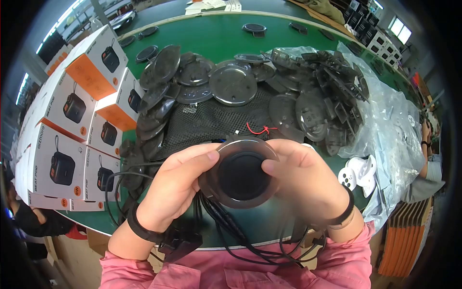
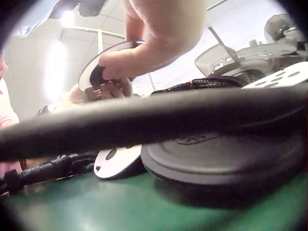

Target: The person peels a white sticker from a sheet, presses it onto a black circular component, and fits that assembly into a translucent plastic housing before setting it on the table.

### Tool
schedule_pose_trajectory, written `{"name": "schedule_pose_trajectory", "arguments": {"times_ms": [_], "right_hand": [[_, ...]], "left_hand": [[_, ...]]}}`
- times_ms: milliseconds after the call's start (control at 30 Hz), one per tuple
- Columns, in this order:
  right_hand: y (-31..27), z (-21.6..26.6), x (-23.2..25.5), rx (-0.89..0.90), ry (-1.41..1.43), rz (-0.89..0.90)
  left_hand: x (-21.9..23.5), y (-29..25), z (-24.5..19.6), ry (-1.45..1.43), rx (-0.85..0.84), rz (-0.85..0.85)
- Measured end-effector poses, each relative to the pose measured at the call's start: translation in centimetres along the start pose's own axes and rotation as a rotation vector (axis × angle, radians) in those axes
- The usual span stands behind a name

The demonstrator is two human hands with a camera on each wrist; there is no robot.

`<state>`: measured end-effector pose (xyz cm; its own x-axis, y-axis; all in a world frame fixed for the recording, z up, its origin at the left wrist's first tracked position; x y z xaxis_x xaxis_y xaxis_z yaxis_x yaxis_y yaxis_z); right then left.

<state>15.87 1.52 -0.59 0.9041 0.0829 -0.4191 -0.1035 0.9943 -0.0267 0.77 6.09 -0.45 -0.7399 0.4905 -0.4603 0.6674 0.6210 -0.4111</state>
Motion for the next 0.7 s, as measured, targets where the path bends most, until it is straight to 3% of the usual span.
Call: {"name": "schedule_pose_trajectory", "arguments": {"times_ms": [33,100,167,233,367,433,467,533,633,700], "right_hand": [[-0.1,-0.3,0.0,-0.096,0.081,0.049],[0.1,0.5,0.4,-0.038,0.032,0.044],[0.1,2.3,0.6,0.048,0.154,-0.026],[-0.1,4.7,0.7,0.116,0.143,-0.034],[-0.7,11.6,1.9,0.328,-0.111,-0.108],[1.3,14.5,3.7,0.395,-0.209,-0.116],[2.8,15.5,4.4,0.365,-0.261,-0.113],[6.1,16.3,6.1,0.327,-0.346,-0.311],[12.9,14.6,11.4,0.083,-0.508,-0.478],[16.1,13.0,12.8,-0.047,-0.57,-0.485]], "left_hand": [[0.1,0.1,0.0,0.001,-0.01,-0.007],[-0.3,0.2,-0.4,-0.066,-0.061,-0.021],[0.1,0.5,-0.4,-0.129,-0.12,-0.024],[1.5,0.9,0.0,0.007,-0.32,-0.042],[0.0,0.1,0.5,0.588,-0.508,-0.2],[-1.2,0.3,1.3,0.781,-0.605,-0.102],[-1.2,0.7,2.2,0.767,-0.545,-0.069],[-1.3,1.1,2.9,0.751,-0.5,-0.049],[-0.9,1.3,2.8,0.706,-0.486,-0.039],[-0.7,1.5,2.7,0.676,-0.492,-0.03]]}}
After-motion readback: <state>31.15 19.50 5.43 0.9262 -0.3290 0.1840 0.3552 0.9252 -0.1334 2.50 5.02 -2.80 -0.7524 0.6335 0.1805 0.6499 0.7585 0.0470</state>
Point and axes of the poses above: each hand's wrist, its own y-axis towards the middle knuckle, its own x-axis out of the back of the hand, z = x × y, the point moved 6 cm from there along y, towards the middle knuckle, and after that the axes turned 12 degrees about x, right-handed, at the moved point
